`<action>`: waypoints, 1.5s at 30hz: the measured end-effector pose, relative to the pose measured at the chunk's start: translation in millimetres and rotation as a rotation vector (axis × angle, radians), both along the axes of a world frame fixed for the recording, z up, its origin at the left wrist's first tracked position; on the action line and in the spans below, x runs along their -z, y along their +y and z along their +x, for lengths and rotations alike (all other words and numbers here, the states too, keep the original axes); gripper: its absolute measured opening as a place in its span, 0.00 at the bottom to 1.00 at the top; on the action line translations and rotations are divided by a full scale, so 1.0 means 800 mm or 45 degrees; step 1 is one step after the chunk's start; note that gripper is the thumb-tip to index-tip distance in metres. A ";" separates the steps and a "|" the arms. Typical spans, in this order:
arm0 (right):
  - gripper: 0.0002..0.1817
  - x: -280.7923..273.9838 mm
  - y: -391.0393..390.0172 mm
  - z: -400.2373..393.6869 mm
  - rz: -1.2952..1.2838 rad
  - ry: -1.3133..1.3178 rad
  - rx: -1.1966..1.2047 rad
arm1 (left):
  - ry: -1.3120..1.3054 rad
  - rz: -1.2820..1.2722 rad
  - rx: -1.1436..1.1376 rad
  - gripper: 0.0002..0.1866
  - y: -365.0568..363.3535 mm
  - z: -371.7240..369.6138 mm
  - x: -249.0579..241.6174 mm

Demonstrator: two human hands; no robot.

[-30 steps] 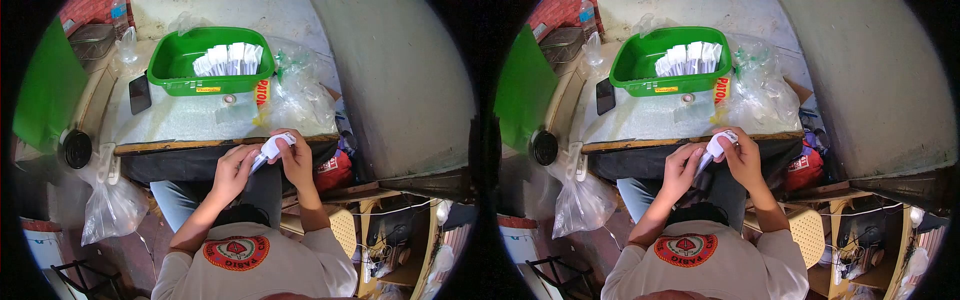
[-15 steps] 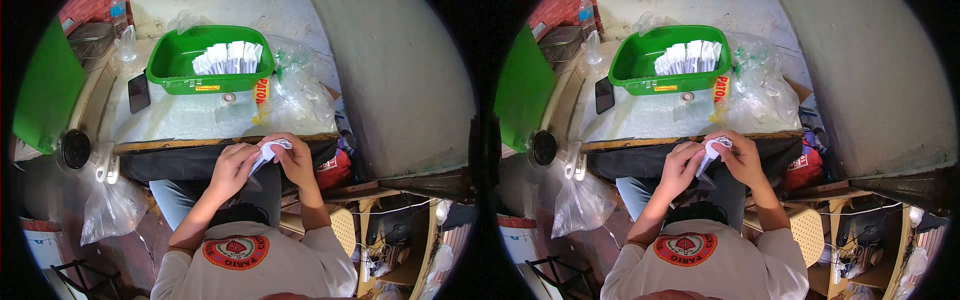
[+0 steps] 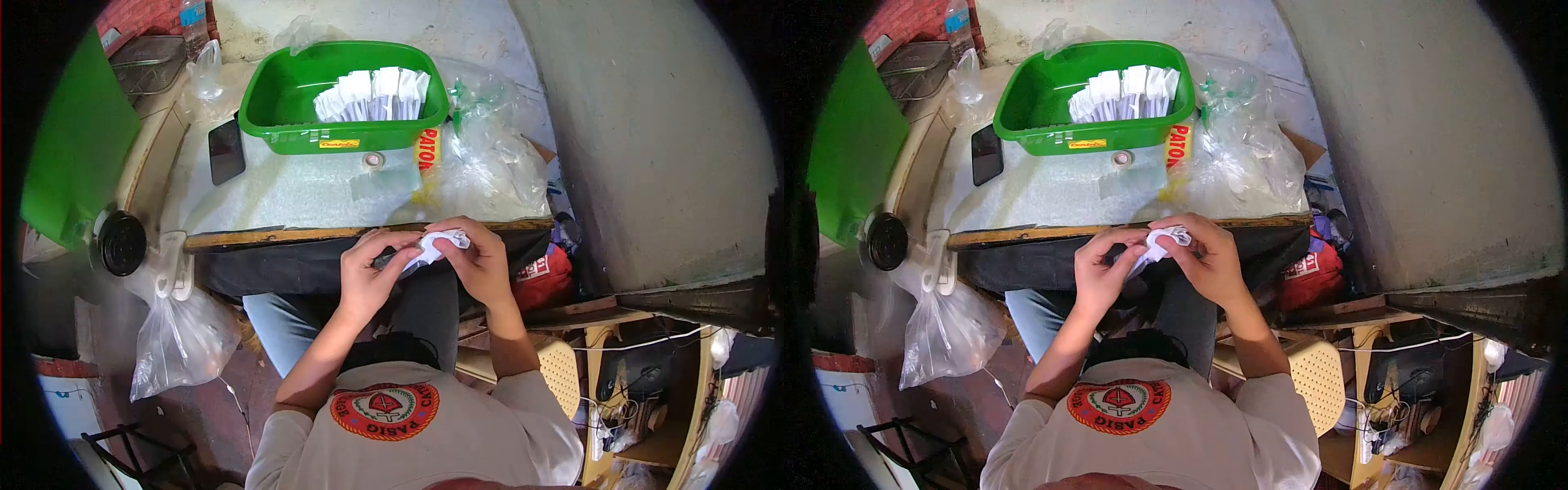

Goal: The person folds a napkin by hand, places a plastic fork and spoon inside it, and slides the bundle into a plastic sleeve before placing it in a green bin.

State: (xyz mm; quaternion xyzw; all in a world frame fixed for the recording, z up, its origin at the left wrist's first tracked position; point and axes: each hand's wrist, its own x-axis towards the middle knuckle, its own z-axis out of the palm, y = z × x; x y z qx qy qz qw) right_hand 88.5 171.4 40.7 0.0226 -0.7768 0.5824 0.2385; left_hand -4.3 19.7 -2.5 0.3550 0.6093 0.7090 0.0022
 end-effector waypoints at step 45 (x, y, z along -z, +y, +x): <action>0.13 -0.026 -0.039 0.000 0.702 0.420 0.326 | 0.275 0.350 -0.117 0.11 -0.018 0.004 -0.011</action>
